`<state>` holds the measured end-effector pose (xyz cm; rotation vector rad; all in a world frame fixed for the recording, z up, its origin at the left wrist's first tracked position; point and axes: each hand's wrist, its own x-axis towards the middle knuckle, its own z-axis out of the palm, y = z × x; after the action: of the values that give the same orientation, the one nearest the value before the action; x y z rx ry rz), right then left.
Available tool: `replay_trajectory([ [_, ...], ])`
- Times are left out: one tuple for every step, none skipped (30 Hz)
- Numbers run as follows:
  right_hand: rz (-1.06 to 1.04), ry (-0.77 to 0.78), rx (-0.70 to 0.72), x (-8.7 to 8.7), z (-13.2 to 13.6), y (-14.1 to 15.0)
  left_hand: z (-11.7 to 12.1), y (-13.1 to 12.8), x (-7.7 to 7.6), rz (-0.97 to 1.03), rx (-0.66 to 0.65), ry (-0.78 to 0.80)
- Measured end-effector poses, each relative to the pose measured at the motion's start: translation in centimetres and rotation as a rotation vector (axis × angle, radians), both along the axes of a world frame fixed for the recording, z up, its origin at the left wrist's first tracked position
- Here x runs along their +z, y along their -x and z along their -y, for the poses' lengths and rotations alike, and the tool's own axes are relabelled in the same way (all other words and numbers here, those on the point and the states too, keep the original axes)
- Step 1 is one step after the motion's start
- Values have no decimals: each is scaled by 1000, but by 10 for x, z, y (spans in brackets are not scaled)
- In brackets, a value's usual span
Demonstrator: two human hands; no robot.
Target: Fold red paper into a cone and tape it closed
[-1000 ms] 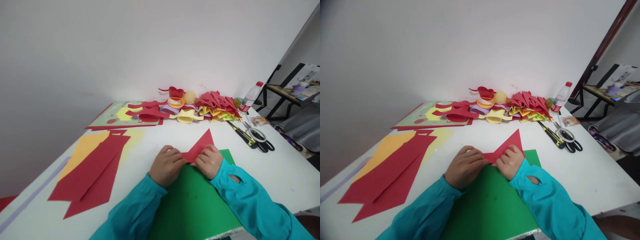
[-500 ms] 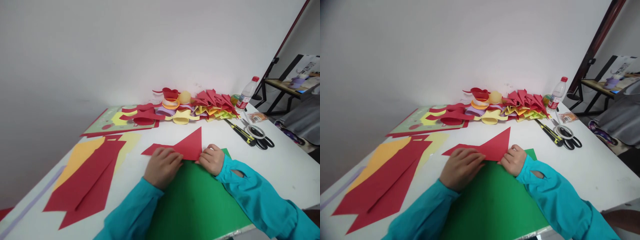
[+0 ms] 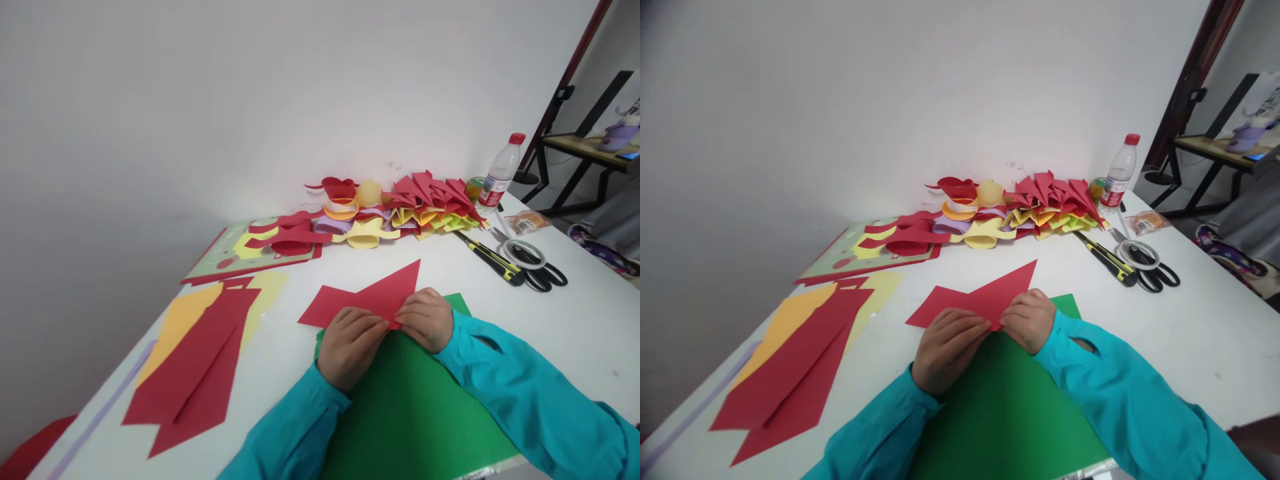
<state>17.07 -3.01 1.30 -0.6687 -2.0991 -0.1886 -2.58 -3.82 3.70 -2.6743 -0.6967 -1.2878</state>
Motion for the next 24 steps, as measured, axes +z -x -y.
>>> replay_trajectory([
  [-5, -7, -6, 0, 0, 1, 2, -3, 0, 20, -10, 12],
  [-13, -12, -12, 1, 1, 2, 3, -4, 0, 39, -12, 31],
  [-17, -13, -17, 2, 1, 2, 3, -5, -1, 55, -10, 55],
  [-15, -9, -23, 2, 1, 2, 4, -5, -2, 68, -5, 82],
  [-12, -3, -29, 2, 1, 1, 4, -5, -3, 84, 3, 113],
  [-9, 5, -37, 2, 1, 1, 4, -4, -4, 101, 14, 147],
  [-6, 11, -46, 1, 1, 0, 4, -3, -4, 119, 25, 187],
  [-6, 17, -56, 1, 0, -1, 4, -2, -5, 136, 34, 231],
  [-10, 19, -64, 0, 0, -1, 3, -2, -5, 154, 41, 280],
  [-9, 19, -66, -1, 0, -1, 3, -1, -5, 170, 42, 330],
  [-8, 18, -66, -1, 0, -1, 3, -1, -4, 187, 38, 377],
  [-8, 16, -65, -2, 0, -1, 3, -1, -4, 204, 29, 420],
  [-8, 12, -63, -2, 0, 0, 3, -1, -3, 221, 19, 456],
  [-10, 6, -60, -2, 0, 0, 3, -1, -3, 236, 9, 483],
  [-14, -3, -58, -1, 0, 1, 3, -1, -3, 245, -1, 502],
  [-18, -13, -56, -1, 0, 2, 2, -1, -3, 249, -8, 514],
  [-24, -26, -54, 0, 0, 2, 2, -1, -3, 247, -12, 519],
  [-28, -39, -54, 1, 0, 3, 2, -1, -4, 244, -13, 521],
  [-30, -49, -56, 1, 0, 3, 2, -1, -4, 240, -13, 521],
  [-27, -53, -62, 2, 0, 4, 2, -1, -5, 236, -12, 522],
  [-20, -55, -69, 2, 0, 4, 2, -1, -6, 233, -9, 521],
  [-9, -54, -74, 2, 1, 4, 1, -1, -7, 229, -8, 520],
  [4, -51, -79, 2, 1, 4, 1, 0, -7, 225, -7, 516],
  [13, -50, -80, 1, 1, 4, 1, 0, -8, 220, -5, 511],
])
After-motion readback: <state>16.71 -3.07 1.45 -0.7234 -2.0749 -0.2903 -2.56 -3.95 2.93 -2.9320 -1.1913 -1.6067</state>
